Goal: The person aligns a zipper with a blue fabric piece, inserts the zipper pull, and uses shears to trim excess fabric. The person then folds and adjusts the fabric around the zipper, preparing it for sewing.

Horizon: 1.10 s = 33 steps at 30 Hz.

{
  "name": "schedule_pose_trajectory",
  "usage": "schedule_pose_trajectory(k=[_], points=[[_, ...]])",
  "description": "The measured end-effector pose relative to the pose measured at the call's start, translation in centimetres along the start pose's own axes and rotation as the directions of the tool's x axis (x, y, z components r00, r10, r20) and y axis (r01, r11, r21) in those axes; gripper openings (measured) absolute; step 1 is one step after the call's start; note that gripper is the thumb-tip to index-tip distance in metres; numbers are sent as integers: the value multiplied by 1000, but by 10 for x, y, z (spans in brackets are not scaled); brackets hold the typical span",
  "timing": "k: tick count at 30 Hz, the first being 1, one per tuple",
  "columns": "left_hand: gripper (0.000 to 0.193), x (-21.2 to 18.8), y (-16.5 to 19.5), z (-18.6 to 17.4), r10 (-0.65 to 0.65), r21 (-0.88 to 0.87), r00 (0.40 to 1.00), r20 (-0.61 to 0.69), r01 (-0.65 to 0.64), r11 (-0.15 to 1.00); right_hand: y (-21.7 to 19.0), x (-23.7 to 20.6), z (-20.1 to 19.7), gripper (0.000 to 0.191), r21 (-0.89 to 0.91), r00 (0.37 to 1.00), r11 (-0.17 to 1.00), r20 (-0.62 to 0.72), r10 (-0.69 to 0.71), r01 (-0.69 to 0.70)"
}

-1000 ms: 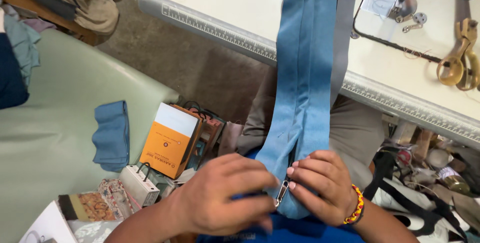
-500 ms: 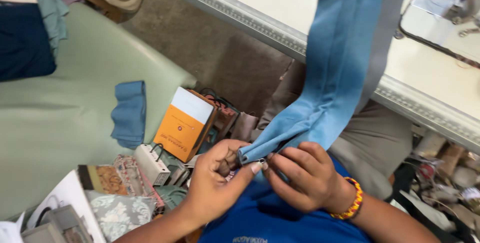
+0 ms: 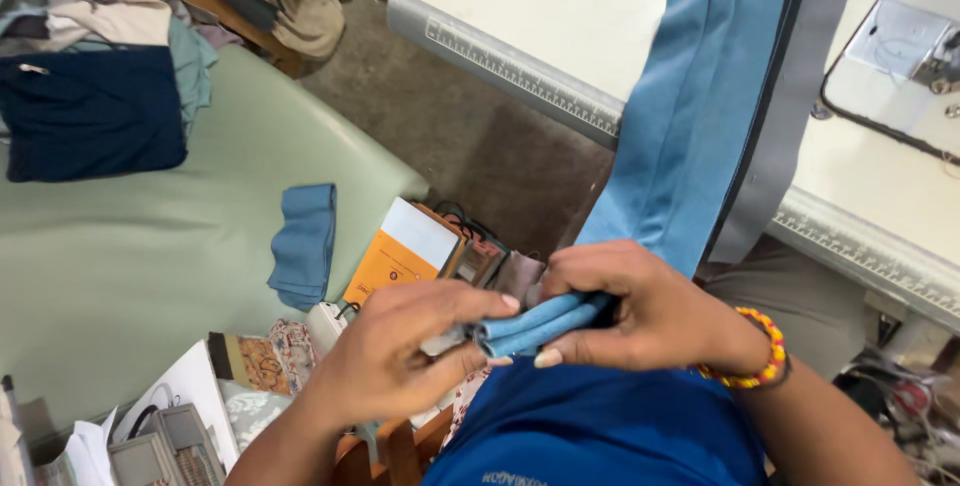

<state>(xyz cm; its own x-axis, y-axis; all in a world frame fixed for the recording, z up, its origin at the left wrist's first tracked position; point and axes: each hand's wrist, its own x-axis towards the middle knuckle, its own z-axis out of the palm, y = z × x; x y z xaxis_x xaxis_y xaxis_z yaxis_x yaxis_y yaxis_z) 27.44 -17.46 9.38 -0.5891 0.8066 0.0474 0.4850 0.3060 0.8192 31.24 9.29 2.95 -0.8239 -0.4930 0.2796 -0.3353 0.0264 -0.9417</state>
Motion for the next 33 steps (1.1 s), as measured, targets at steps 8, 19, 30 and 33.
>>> schedule_pose_trajectory(k=[8,19,30,33], points=[[65,15,-3,1,-78,-652,986,-145,-36,757,-55,-1,17,24,-321,929,947,-342,-142,26],[50,-28,15,-65,208,-232,840,-501,-362,903,-70,29,13,76,-614,761,699,-233,-605,367],[51,-51,-39,-90,88,-341,606,-790,-555,759,48,40,-37,99,-864,931,433,-341,-128,-256],[51,-55,-48,-105,67,-328,569,-819,-562,759,61,51,-41,101,-885,932,358,-352,-90,-299]])
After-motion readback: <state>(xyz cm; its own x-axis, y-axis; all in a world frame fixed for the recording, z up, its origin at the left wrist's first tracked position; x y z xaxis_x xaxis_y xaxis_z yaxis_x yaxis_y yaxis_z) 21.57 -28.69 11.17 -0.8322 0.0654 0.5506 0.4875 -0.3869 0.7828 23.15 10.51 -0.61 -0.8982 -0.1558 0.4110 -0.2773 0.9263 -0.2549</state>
